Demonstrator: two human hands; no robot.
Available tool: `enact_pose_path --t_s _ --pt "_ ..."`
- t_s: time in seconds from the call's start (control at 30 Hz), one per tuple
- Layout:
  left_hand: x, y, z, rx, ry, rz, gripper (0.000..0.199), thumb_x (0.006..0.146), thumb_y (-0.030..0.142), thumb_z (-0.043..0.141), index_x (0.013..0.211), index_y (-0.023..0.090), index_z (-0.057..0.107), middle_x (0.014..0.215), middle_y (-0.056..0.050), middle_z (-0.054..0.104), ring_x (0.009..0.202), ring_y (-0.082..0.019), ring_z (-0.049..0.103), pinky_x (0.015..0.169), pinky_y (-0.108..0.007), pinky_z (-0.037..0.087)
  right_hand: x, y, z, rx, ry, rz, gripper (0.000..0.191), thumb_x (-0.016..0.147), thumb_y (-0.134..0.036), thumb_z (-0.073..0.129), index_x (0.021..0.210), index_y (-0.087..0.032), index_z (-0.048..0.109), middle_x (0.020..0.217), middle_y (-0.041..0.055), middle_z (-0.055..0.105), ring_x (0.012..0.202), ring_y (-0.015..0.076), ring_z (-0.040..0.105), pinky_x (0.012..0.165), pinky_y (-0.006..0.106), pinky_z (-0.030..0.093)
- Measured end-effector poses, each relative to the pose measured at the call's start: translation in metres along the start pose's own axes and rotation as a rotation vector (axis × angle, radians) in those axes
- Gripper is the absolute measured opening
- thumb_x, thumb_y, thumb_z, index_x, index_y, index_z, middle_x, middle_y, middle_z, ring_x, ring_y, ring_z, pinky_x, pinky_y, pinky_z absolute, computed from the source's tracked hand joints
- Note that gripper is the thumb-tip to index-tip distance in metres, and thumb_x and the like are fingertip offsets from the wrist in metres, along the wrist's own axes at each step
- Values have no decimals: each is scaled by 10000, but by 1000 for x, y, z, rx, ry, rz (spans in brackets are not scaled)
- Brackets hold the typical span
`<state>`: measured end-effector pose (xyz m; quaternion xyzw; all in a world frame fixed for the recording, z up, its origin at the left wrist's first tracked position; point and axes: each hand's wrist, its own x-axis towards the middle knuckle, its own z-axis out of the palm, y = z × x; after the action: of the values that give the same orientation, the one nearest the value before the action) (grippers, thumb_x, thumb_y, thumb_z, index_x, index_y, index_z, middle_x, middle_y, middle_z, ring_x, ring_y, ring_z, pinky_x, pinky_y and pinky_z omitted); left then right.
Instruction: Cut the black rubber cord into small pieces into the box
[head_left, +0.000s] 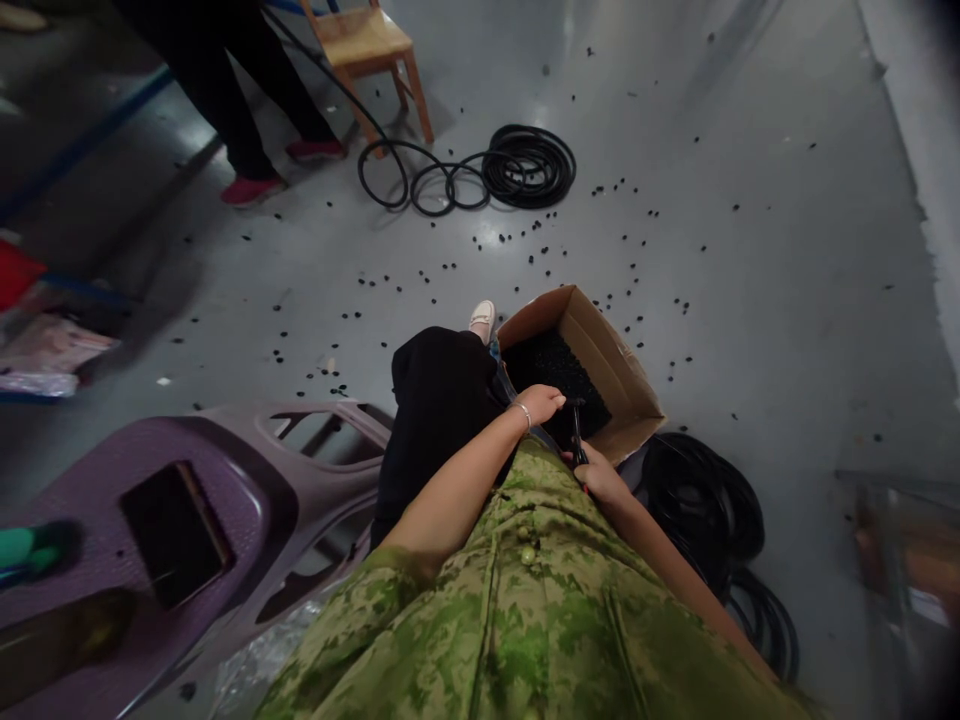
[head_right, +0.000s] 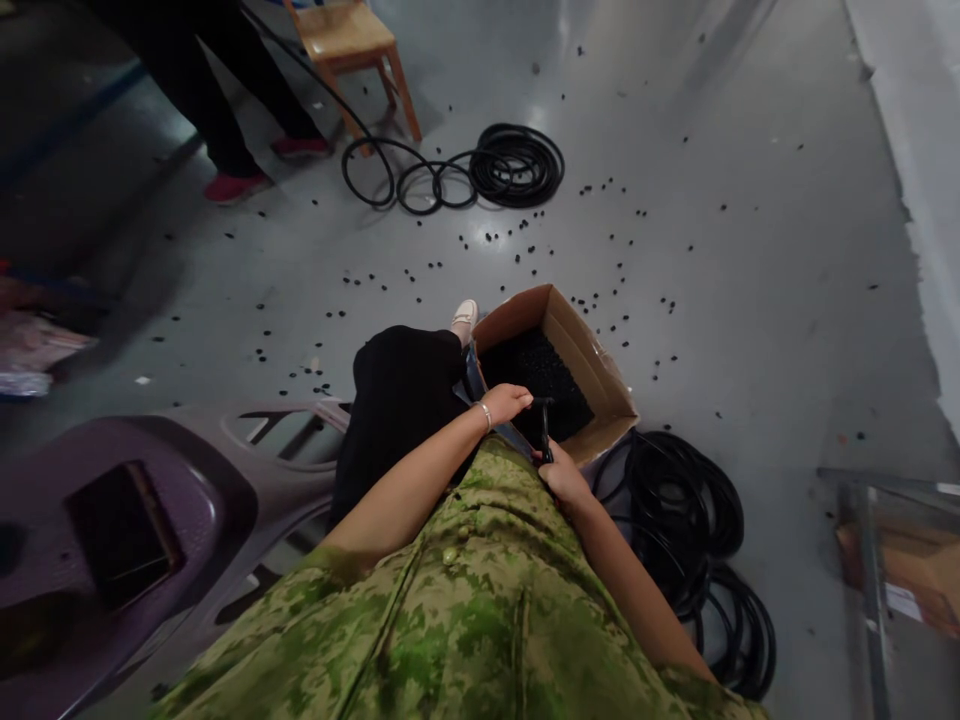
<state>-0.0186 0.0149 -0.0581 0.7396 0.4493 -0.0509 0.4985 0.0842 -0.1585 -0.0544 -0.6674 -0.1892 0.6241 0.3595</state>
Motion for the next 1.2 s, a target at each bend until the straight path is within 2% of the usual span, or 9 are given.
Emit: enact_pose_path --t_s 0.13,0.27,0.37,0.5,0.67,0.8,1.0,1.2 --pt "6 -4 9 -231 1 -104 291 900 333 533 758 164 722 535 31 509 536 -112 436 557 -242 358 -3 -1 0 31 6 3 799 441 -153 474 1214 -238 657 1028 45 761 996 308 693 804 377 555" --pt "5 -3 7 -432 -49 -194 327 928 306 508 693 147 671 513 34 475 482 -85 376 524 -228 325 -6 -4 1 45 12 36 846 427 -153 464 1250 -241 637 1022 48 760 1023 324 684 815 388 555" --pt "3 0 4 -493 -89 -231 349 949 290 498 666 140 638 516 35 464 469 -69 355 508 -213 308 -6 -4 2 34 20 33 849 429 -162 462 1258 -231 631 1000 53 760 1026 327 682 819 394 554" --pt "2 2 4 -504 -85 -248 339 957 279 497 680 137 631 516 38 452 463 -58 345 483 -193 291 -4 -4 2 14 16 31 864 424 -167 457 1268 -236 625 999 55 760 1029 330 680 834 408 555" --pt "1 3 6 -509 -82 -206 319 949 308 521 706 135 636 508 42 434 459 -53 330 453 -176 261 -4 -5 2 40 -13 40 877 426 -159 464 1286 -243 610 1063 54 750 1039 329 677 823 395 552" --pt "0 2 7 -479 -94 -207 357 949 350 523 678 138 620 495 45 417 451 -63 314 452 -192 253 -5 -5 2 16 13 37 864 420 -168 467 1269 -239 615 1040 52 748 1021 319 668 801 369 538" --pt "-2 3 8 -441 -220 -212 320 912 309 566 646 133 599 491 53 421 436 -57 299 453 -202 221 1 7 -1 124 -5 32 821 427 -195 490 1238 -240 608 967 39 736 907 284 661 730 327 502" --pt "1 1 13 -329 -180 -189 277 895 299 542 706 137 662 494 47 440 445 -71 320 453 -206 244 22 24 -1 -6 234 11 619 520 -331 556 1127 -236 631 741 -11 659 707 214 580 640 292 426"
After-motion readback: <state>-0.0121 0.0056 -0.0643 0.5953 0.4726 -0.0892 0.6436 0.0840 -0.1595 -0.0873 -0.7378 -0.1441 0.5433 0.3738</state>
